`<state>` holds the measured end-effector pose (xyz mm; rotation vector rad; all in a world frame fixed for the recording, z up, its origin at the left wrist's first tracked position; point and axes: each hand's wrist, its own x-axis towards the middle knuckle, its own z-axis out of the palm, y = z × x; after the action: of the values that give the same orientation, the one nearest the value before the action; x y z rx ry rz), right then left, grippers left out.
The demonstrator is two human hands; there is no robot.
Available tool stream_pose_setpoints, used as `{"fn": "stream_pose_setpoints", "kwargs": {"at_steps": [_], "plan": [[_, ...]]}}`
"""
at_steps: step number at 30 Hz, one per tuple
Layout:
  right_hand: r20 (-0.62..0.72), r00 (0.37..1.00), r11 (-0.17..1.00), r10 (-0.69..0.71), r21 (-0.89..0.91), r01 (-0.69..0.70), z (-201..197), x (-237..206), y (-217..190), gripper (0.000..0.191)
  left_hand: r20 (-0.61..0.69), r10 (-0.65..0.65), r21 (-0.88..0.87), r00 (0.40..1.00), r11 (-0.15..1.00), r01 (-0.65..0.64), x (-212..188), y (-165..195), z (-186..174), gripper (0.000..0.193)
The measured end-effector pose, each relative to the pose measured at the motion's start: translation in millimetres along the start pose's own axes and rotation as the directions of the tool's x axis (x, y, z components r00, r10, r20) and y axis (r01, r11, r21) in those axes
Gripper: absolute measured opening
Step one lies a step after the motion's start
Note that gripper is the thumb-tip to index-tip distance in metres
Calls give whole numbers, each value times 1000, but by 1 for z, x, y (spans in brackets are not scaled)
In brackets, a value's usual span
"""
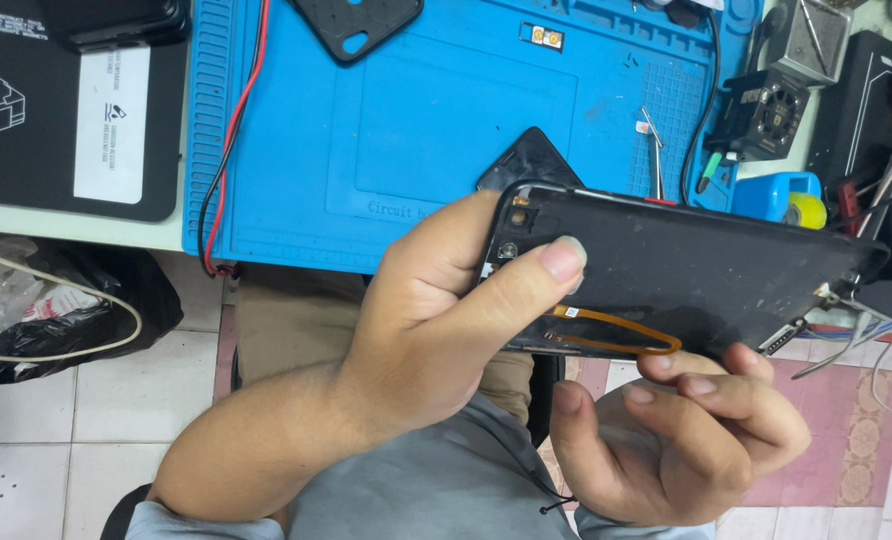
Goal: The person holds a smartphone, powers on its screen, then pries off the back cover and separates it from the frame. They handle the exposed battery and internal components, turning the chassis over and setting the disassembled body on the mat while picking up a pry tool.
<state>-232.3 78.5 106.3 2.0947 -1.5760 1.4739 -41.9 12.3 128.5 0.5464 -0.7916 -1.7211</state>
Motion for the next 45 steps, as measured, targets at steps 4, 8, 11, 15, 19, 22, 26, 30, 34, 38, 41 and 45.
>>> {"fn": "stream_pose_setpoints", "kwargs": {"at_steps": [4,8,11,15,19,22,26,30,34,38,41,45], "plan": [[-24,1000,1000,-4,-25,3,3,0,-1,44,4,-12,-6,1000,1000,12,-1,1,-1,13],[-5,1000,1000,-16,-20,16,3,3,-3,43,-10,-24,-14,1000,1000,23,-1,1,0,13],[61,998,998,-25,-51,28,1,7,-5,42,-18,8,17,1000,1000,-8,1,1,-2,14],[88,995,996,-43,-74,49,2,11,-7,43,-8,-16,-64,1000,998,15,2,2,-3,14],[202,979,989,13,-148,18,-6,12,-12,45,-12,-31,-105,999,994,30,2,4,-2,13],[219,975,986,29,-165,7,-7,13,-14,45,-22,-29,-97,999,995,27,2,4,-2,13],[222,974,987,32,-159,4,-7,13,-15,42,-28,-16,-68,999,998,14,2,3,-3,14],[282,957,985,75,-171,-27,-15,13,-19,40,-21,1,-7,1000,1000,-2,-1,4,-4,15],[284,956,986,73,-165,-27,-18,11,-19,40,-17,-1,7,1000,1000,1,-3,3,-3,14],[263,962,989,78,-144,-41,-18,9,-19,38,17,10,3,1000,1000,-10,-5,4,-1,13],[248,968,994,43,-111,-16,-17,10,-18,37,62,42,106,997,993,-48,-7,10,0,15],[229,973,998,22,-54,-10,-15,13,-18,37,58,28,304,998,952,-44,-8,18,1,17]]}}
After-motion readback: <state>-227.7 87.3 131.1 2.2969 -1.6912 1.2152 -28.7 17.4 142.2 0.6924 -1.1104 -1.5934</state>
